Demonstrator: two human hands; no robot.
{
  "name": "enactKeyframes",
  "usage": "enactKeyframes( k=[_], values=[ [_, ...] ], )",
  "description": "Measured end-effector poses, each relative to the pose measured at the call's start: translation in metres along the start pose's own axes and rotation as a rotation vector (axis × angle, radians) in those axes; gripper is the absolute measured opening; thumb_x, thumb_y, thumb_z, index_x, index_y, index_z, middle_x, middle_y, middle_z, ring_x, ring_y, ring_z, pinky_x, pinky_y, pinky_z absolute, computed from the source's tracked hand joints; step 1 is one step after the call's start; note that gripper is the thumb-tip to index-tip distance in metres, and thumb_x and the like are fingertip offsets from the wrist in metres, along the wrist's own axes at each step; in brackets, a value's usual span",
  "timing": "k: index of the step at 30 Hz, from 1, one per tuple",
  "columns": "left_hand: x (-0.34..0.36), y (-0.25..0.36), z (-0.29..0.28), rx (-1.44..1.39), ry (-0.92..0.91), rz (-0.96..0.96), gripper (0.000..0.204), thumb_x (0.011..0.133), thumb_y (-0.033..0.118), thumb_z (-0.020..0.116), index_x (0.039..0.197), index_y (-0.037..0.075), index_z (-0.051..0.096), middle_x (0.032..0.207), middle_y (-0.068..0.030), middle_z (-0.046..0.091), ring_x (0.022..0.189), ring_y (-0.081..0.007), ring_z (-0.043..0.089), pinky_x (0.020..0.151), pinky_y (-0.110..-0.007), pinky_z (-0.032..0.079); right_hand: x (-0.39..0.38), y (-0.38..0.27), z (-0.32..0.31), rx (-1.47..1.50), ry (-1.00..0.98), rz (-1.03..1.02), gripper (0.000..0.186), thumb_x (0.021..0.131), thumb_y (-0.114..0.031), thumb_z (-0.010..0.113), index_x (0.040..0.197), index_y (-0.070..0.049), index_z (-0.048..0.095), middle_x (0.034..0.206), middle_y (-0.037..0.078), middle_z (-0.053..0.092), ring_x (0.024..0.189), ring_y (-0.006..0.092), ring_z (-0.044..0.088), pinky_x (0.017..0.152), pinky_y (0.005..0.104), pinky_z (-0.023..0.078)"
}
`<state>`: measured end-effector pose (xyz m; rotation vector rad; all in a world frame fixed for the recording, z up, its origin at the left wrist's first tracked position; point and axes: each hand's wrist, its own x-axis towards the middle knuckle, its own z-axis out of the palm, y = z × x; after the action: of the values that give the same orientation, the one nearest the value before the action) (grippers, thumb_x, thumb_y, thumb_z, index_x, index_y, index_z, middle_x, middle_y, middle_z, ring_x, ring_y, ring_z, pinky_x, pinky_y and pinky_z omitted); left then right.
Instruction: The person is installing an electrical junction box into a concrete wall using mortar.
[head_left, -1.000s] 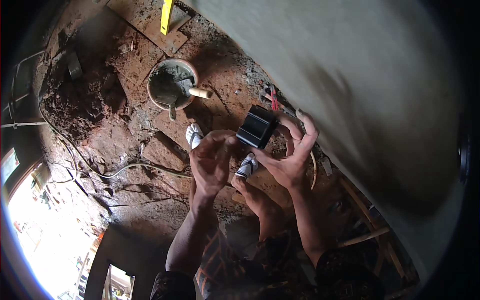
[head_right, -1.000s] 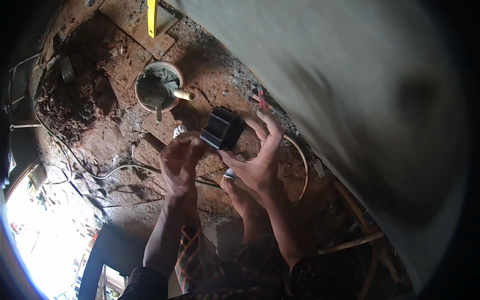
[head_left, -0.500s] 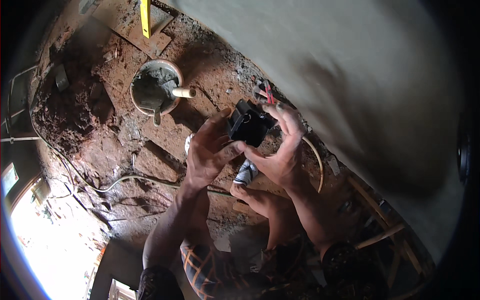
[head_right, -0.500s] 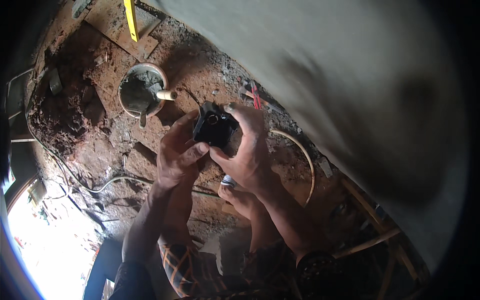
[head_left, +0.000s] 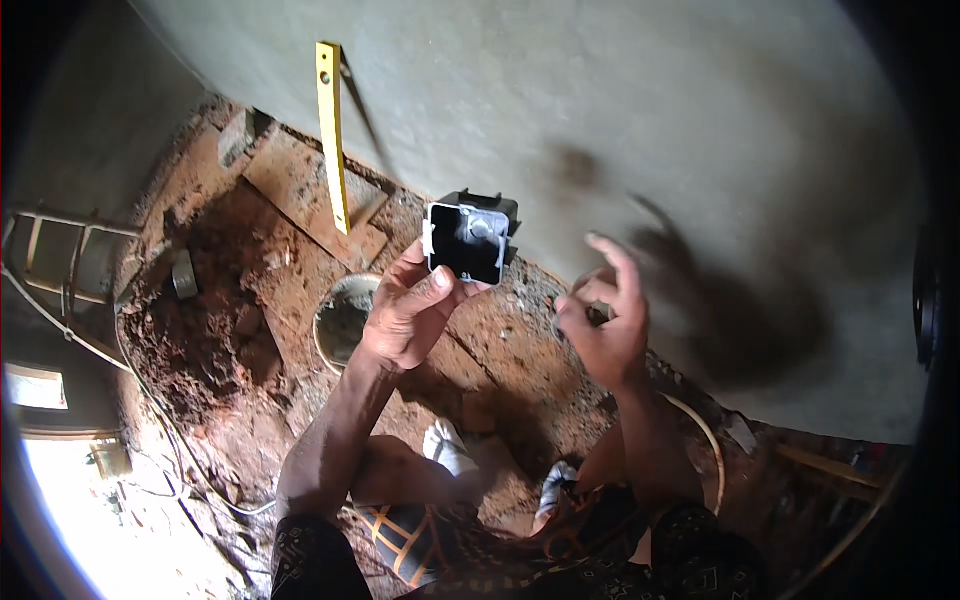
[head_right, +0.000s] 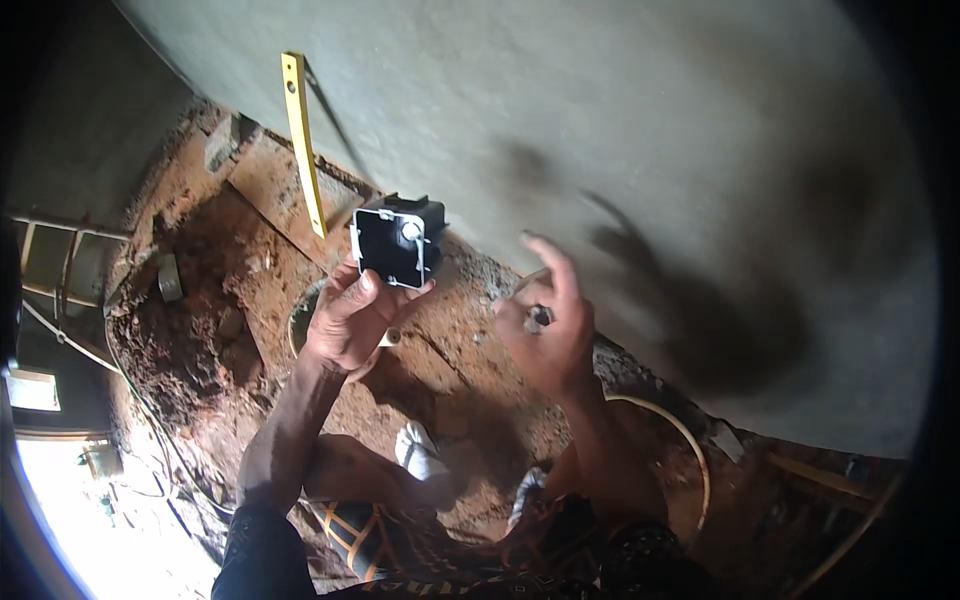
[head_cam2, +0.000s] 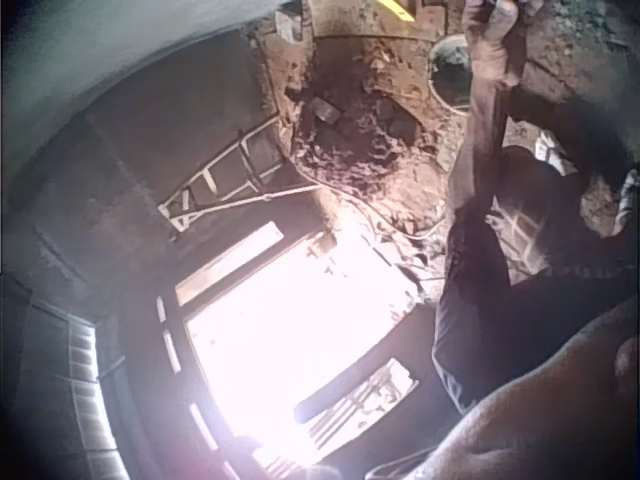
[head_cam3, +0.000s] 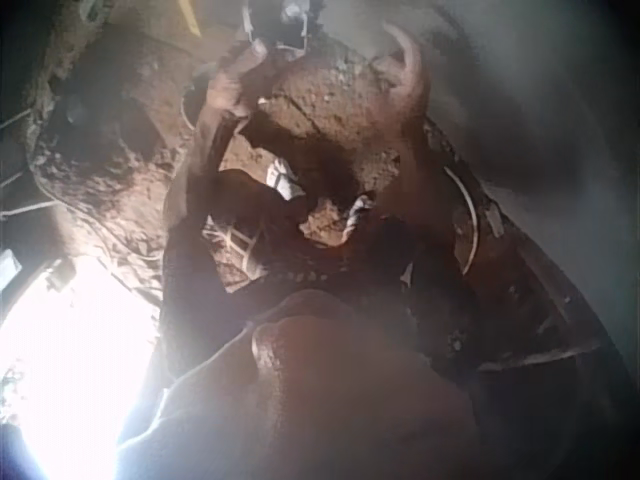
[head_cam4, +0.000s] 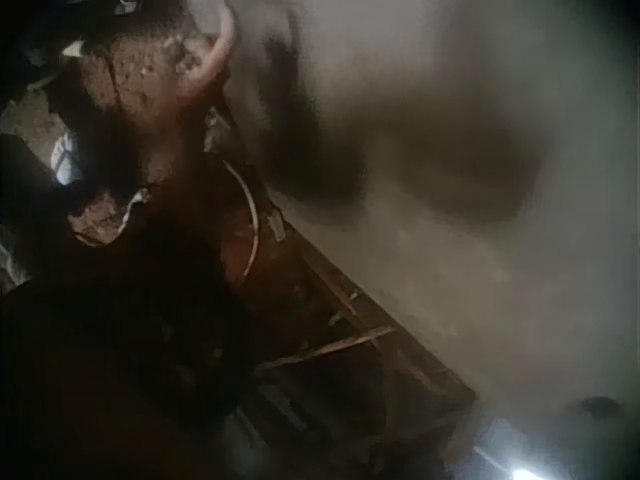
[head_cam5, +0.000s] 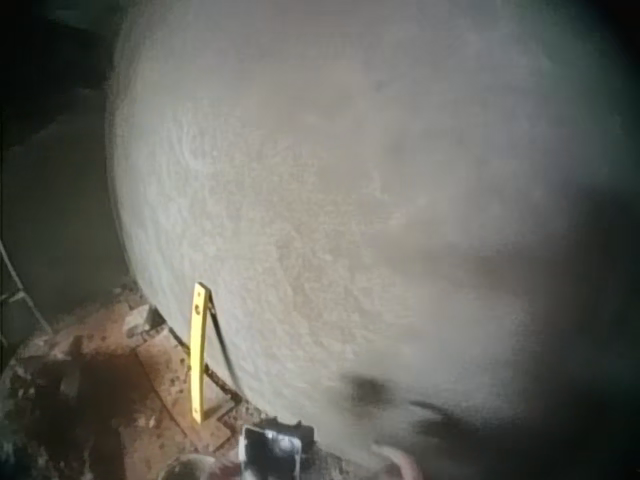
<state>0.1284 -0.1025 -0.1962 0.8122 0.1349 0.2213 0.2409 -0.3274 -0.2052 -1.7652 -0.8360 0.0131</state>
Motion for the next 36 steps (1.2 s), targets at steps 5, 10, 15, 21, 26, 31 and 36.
enactKeyframes(
  k=[5, 10, 15, 21, 26, 31, 36],
  values=[
    [0.013, 0.01, 0.004, -0.021, -0.2, 0.083, 0.058, 0.091, 0.021, 0.079, 0.142, 0.008, 0.056, 0.138, -0.0129, 0.062, 0.13, -0.0319, 0.059, 0.108, -0.051, 0.048, -0.015, 0.013, 0.016, 0.134, -0.02, 0.001, 0.066, 0.084, -0.005, 0.075, 0.144, -0.004, 0.047, 0.083, 0.011, 0.075, 0.083, 0.0212, 0.074, 0.092, 0.0361, 0.052],
    [0.019, 0.007, 0.007, -0.066, -0.265, 0.089, 0.057, 0.094, 0.022, 0.076, 0.145, 0.012, 0.053, 0.143, -0.0116, 0.059, 0.134, -0.0328, 0.055, 0.107, -0.055, 0.048, -0.01, -0.005, 0.003, 0.151, 0.067, 0.091, 0.044, 0.084, -0.015, 0.083, 0.121, 0.0, 0.063, 0.068, 0.01, 0.071, 0.068, 0.0186, 0.072, 0.075, 0.0308, 0.054],
    [0.013, -0.002, 0.025, -0.129, -0.289, 0.053, 0.058, 0.095, 0.018, 0.074, 0.147, 0.013, 0.049, 0.143, -0.0107, 0.058, 0.131, -0.0319, 0.057, 0.105, -0.053, 0.05, -0.006, -0.006, 0.001, 0.284, 0.063, -0.042, 0.017, 0.09, -0.013, 0.078, 0.087, 0.001, 0.07, 0.072, 0.01, 0.071, 0.069, 0.0149, 0.069, 0.069, 0.028, 0.053],
    [0.002, -0.013, 0.016, 0.13, -0.086, 0.155, 0.066, 0.087, 0.001, 0.079, 0.146, 0.007, 0.049, 0.139, -0.0115, 0.061, 0.125, -0.0254, 0.061, 0.106, -0.045, 0.052, -0.014, 0.012, 0.008, 0.527, -0.008, 0.216, 0.011, 0.099, -0.007, 0.069, 0.096, 0.003, 0.067, 0.084, 0.004, 0.068, 0.076, 0.0075, 0.061, 0.07, 0.0248, 0.051],
    [-0.009, -0.039, -0.029, 0.309, 0.0, 0.218, 0.066, 0.084, -0.005, 0.08, 0.142, 0.0, 0.05, 0.135, -0.012, 0.063, 0.122, -0.0224, 0.062, 0.107, -0.039, 0.051, -0.023, 0.03, 0.046, 0.644, 0.122, 0.344, 0.006, 0.097, -0.004, 0.07, 0.098, 0.002, 0.068, 0.081, 0.005, 0.068, 0.076, 0.0112, 0.064, 0.075, 0.0275, 0.054],
    [-0.016, -0.085, -0.061, 0.253, 0.065, 0.218, 0.065, 0.082, -0.006, 0.082, 0.139, 0.0, 0.052, 0.132, -0.0132, 0.064, 0.119, -0.02, 0.063, 0.104, -0.037, 0.052, -0.043, 0.052, 0.065, 0.644, 0.193, 0.371, 0.029, 0.091, 0.0, 0.073, 0.119, 0.002, 0.063, 0.108, 0.009, 0.068, 0.099, 0.0145, 0.064, 0.087, 0.0302, 0.054],
    [-0.017, -0.121, -0.077, 0.076, 0.044, 0.229, 0.062, 0.083, -0.004, 0.082, 0.137, 0.003, 0.052, 0.131, -0.0103, 0.064, 0.12, -0.0187, 0.061, 0.103, -0.036, 0.051, -0.049, 0.052, 0.081, 0.738, 0.102, 0.448, 0.05, 0.088, 0.003, 0.076, 0.133, 0.003, 0.053, 0.124, 0.011, 0.059, 0.111, 0.0189, 0.061, 0.094, 0.0331, 0.055]
  ],
)
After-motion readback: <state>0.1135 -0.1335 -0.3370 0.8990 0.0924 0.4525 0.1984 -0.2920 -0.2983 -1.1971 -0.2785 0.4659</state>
